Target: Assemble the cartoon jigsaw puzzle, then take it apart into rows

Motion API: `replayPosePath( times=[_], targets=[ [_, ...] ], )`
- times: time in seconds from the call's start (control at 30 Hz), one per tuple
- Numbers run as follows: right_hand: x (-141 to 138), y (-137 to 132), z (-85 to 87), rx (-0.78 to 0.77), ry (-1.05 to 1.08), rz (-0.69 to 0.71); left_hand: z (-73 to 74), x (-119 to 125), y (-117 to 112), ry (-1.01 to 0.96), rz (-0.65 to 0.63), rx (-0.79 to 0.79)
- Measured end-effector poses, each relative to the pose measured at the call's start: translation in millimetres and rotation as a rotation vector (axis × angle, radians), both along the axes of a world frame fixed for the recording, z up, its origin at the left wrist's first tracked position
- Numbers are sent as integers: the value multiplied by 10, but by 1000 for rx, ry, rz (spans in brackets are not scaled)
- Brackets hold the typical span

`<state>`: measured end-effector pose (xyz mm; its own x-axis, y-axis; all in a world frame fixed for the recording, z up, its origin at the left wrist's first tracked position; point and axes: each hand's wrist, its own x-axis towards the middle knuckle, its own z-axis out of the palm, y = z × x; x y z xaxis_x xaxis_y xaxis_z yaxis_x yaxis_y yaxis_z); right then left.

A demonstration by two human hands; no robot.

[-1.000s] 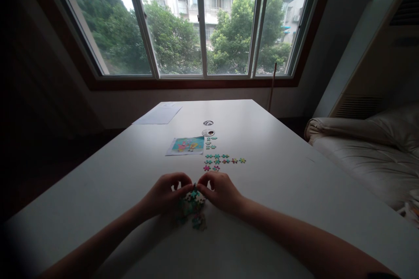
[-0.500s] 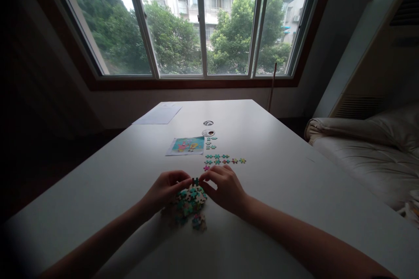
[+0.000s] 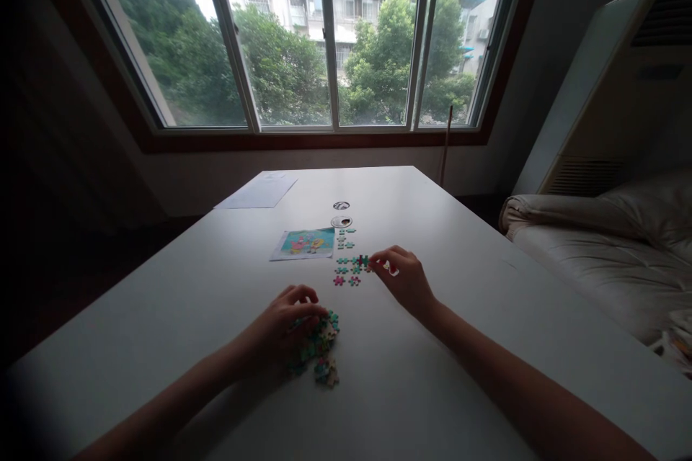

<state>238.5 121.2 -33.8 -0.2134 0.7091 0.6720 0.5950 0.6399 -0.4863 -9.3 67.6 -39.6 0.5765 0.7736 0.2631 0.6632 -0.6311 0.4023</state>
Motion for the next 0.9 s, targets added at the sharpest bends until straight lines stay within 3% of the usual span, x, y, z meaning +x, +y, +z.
replayPosePath(
  times=[0.4,0.9],
  targets=[
    [138,101,-240,-338,-226,-8,-61,47,5,163,69,78],
    [56,111,-234,-348,-235,-15,-30,55,12,163,54,71]
  ],
)
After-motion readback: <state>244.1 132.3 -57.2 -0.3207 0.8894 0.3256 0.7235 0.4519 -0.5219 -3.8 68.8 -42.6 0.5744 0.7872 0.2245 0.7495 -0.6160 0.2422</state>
